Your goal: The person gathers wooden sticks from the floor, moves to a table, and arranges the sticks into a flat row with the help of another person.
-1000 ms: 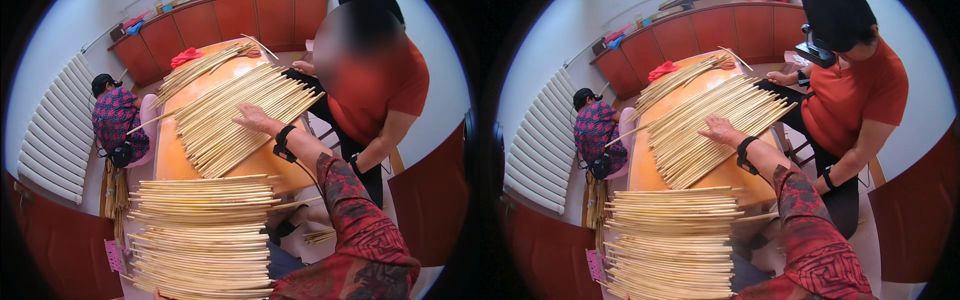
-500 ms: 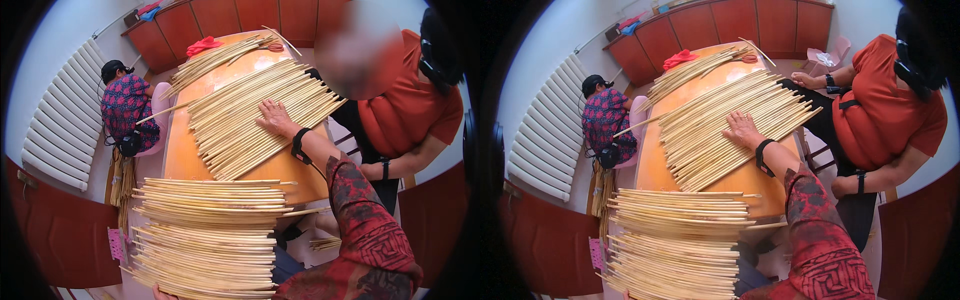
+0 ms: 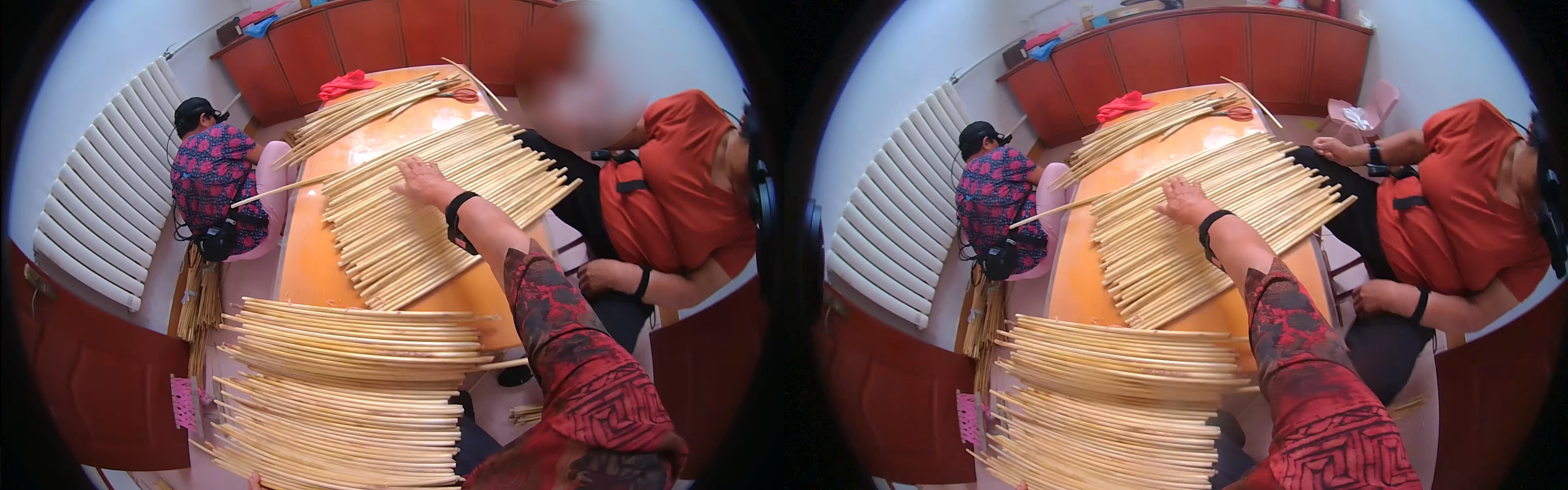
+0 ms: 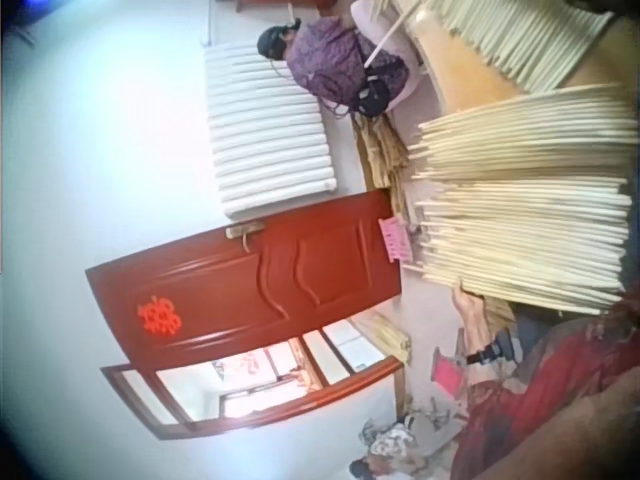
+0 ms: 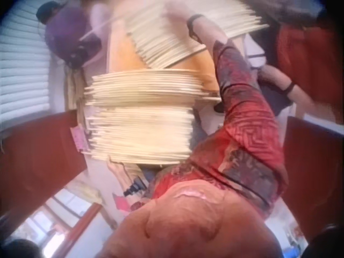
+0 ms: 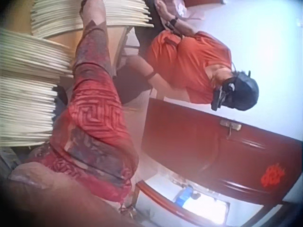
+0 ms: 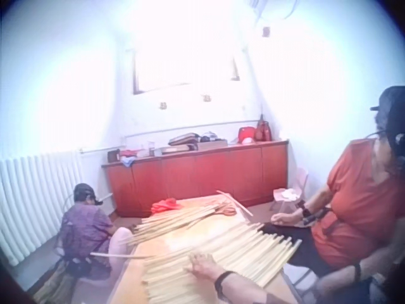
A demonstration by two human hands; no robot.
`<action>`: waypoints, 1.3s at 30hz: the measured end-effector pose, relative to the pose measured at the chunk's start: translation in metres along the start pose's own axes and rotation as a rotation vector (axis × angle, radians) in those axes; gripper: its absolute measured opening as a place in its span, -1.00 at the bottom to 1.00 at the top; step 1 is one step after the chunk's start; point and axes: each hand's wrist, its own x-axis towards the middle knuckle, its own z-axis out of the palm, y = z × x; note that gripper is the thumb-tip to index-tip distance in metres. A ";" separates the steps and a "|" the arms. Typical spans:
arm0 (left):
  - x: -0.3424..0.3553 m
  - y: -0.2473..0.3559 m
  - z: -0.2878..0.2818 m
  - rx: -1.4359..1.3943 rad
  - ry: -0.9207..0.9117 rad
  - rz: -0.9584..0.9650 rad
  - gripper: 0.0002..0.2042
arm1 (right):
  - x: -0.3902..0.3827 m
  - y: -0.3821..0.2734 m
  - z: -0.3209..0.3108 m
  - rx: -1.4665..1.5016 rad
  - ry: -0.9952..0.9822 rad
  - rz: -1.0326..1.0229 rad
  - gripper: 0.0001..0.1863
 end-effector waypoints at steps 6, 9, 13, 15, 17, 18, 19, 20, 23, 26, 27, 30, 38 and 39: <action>0.000 0.004 0.022 -0.043 0.117 -0.014 -0.61 | 0.055 0.008 0.011 -0.010 0.069 0.074 -0.30; 0.005 0.005 0.027 -0.066 0.108 0.009 -0.61 | 0.065 0.011 0.030 -0.024 0.049 0.051 -0.29; 0.010 0.008 0.025 -0.008 0.117 0.028 -0.62 | 0.072 0.015 0.041 -0.020 0.123 0.015 -0.28; 0.015 0.010 0.029 -0.014 0.118 0.010 -0.62 | 0.068 0.014 0.045 -0.032 0.139 0.035 -0.29; 0.017 0.011 0.036 -0.027 0.107 -0.002 -0.62 | 0.066 0.012 0.043 -0.102 0.118 0.039 -0.31; 0.017 0.011 0.039 -0.022 0.092 -0.009 -0.62 | 0.064 0.005 0.044 -0.081 0.129 0.038 -0.31; 0.016 0.011 0.040 -0.016 0.126 -0.001 -0.62 | 0.064 0.002 0.044 -0.088 0.129 0.053 -0.31; 0.014 0.011 0.041 -0.010 0.161 0.009 -0.62 | 0.063 0.000 0.044 -0.077 0.149 0.051 -0.31; 0.011 0.013 0.049 -0.019 0.090 0.007 -0.62 | 0.060 -0.002 0.040 -0.034 0.136 0.074 -0.32; 0.013 0.008 0.047 -0.056 0.113 0.083 -0.62 | 0.062 0.020 0.031 0.206 0.068 0.026 -0.31; 0.008 0.013 0.052 -0.039 0.110 0.065 -0.62 | 0.065 0.040 0.036 0.289 0.223 -0.035 -0.36; -0.004 0.030 0.049 -0.138 0.020 0.174 -0.65 | 0.038 0.020 0.007 0.277 0.265 -0.004 -0.44; -0.022 0.050 0.040 -0.216 -0.041 0.223 -0.66 | -0.095 -0.024 -0.002 0.148 0.162 -0.185 -0.48; -0.019 0.051 0.034 -0.222 -0.054 0.230 -0.66 | -0.109 -0.027 0.001 0.145 0.167 -0.182 -0.48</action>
